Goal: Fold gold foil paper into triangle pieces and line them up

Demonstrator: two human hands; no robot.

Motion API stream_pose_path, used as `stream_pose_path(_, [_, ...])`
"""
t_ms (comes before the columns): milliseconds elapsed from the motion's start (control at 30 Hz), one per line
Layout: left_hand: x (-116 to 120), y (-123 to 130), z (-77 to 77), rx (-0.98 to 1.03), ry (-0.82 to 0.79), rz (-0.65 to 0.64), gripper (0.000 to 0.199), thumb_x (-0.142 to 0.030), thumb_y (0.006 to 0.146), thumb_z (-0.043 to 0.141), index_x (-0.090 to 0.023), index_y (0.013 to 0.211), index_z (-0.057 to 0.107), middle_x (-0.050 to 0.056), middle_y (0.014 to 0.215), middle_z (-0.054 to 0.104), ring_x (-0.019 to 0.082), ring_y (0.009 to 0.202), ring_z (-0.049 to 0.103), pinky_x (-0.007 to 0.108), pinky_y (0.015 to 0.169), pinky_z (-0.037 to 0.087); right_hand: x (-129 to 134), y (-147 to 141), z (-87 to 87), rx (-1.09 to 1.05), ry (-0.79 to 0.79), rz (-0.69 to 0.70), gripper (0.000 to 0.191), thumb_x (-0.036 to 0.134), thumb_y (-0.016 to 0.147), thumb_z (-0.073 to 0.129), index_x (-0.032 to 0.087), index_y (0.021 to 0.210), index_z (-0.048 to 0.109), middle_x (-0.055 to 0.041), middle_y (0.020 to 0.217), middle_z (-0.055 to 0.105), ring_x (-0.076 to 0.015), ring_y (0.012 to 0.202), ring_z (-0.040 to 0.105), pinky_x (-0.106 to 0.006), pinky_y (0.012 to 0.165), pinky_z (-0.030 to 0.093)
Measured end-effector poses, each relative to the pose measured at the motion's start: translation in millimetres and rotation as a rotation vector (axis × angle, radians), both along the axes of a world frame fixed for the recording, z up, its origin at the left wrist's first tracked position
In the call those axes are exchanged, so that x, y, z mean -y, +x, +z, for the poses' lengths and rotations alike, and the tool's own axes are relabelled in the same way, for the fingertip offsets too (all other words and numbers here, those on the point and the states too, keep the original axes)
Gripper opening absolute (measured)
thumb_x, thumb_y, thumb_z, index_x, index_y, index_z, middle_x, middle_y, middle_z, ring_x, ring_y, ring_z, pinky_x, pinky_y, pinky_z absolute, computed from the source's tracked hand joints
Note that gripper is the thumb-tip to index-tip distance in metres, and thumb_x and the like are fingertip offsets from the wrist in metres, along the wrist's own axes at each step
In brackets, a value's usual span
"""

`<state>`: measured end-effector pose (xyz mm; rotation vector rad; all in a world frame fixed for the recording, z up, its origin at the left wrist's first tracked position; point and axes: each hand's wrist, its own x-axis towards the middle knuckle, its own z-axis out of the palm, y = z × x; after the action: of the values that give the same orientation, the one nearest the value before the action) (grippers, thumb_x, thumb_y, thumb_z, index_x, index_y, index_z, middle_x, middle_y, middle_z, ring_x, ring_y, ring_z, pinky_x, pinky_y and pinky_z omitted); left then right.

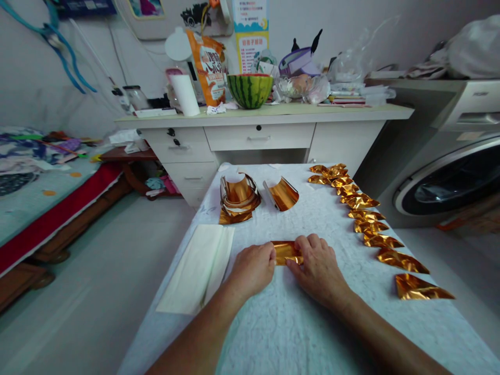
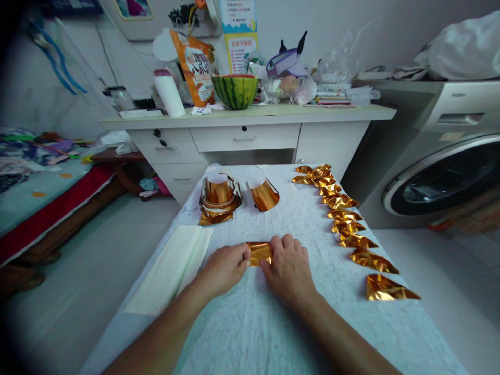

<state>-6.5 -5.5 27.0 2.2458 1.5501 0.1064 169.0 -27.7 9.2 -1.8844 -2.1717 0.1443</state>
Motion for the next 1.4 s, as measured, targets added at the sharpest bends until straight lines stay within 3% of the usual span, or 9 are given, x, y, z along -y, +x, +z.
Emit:
stream_pose_path(567, [-0.3,-0.8,-3.3,0.042,-0.022,0.009,0.011,-0.018,0.082,0.046,-0.023,0.081,0.056,0.000,0.079,0.068,0.018,0.074,0.063,0.027,0.062,0.033,2.4,39.5,-12.7,-0.040,-0.022,-0.058,0.044,0.027,0.082,0.057,0.024,0.125,0.050,-0.0100,0.108,0.055,-0.0280,0.093,0.052,-0.040,0.077,0.041])
stream_pose_path(833, [-0.3,-2.2,-6.8,0.075,0.002,-0.011,0.011,-0.017,0.082,0.045,-0.023,0.080,0.055,0.000,0.077,0.067,0.018,0.072,0.062,0.027,0.061,0.031,1.7,47.1,-14.9,-0.059,-0.035,0.000,0.049,0.019,0.082,0.053,0.024,0.131,0.047,-0.0118,0.111,0.055,-0.0294,0.098,0.052,-0.045,0.085,0.044])
stream_pose_path(967, [-0.6,-3.0,-6.2,0.083,0.012,-0.023,0.012,-0.016,0.081,0.045,-0.023,0.079,0.055,0.000,0.076,0.067,0.018,0.071,0.061,0.027,0.060,0.030,-5.9,59.1,-8.9,-0.159,-0.084,0.085,0.057,0.011,0.078,0.050,0.015,0.134,0.041,-0.0145,0.112,0.055,-0.0279,0.101,0.054,-0.044,0.089,0.044])
stream_pose_path(1067, [-0.3,-3.3,-5.5,0.088,0.019,-0.033,0.013,-0.015,0.082,0.045,-0.023,0.080,0.055,0.000,0.076,0.067,0.018,0.072,0.062,0.027,0.061,0.030,-14.7,64.6,2.9,-0.281,-0.170,0.120,0.056,0.012,0.077,0.048,0.011,0.132,0.039,-0.0138,0.109,0.056,-0.0249,0.097,0.056,-0.040,0.087,0.047])
stream_pose_path(1200, [0.5,-3.4,-3.4,0.098,0.019,-0.031,0.011,-0.017,0.083,0.046,-0.023,0.080,0.055,-0.001,0.076,0.067,0.018,0.071,0.062,0.027,0.060,0.029,-21.9,54.4,15.6,-0.332,-0.072,0.200,0.037,0.015,0.077,0.050,0.017,0.114,0.052,-0.0107,0.107,0.056,-0.0236,0.095,0.056,-0.039,0.085,0.047])
stream_pose_path(1400, [-2.0,-5.5,-6.4,0.212,-0.005,0.040,0.008,-0.017,0.078,0.053,-0.024,0.081,0.049,-0.005,0.066,0.059,0.015,0.063,0.056,0.024,0.056,0.027,-18.0,40.4,6.5,-0.352,-0.046,0.309,0.032,0.020,0.077,0.061,0.018,0.108,0.055,-0.0095,0.101,0.057,-0.0246,0.094,0.054,-0.040,0.083,0.046])
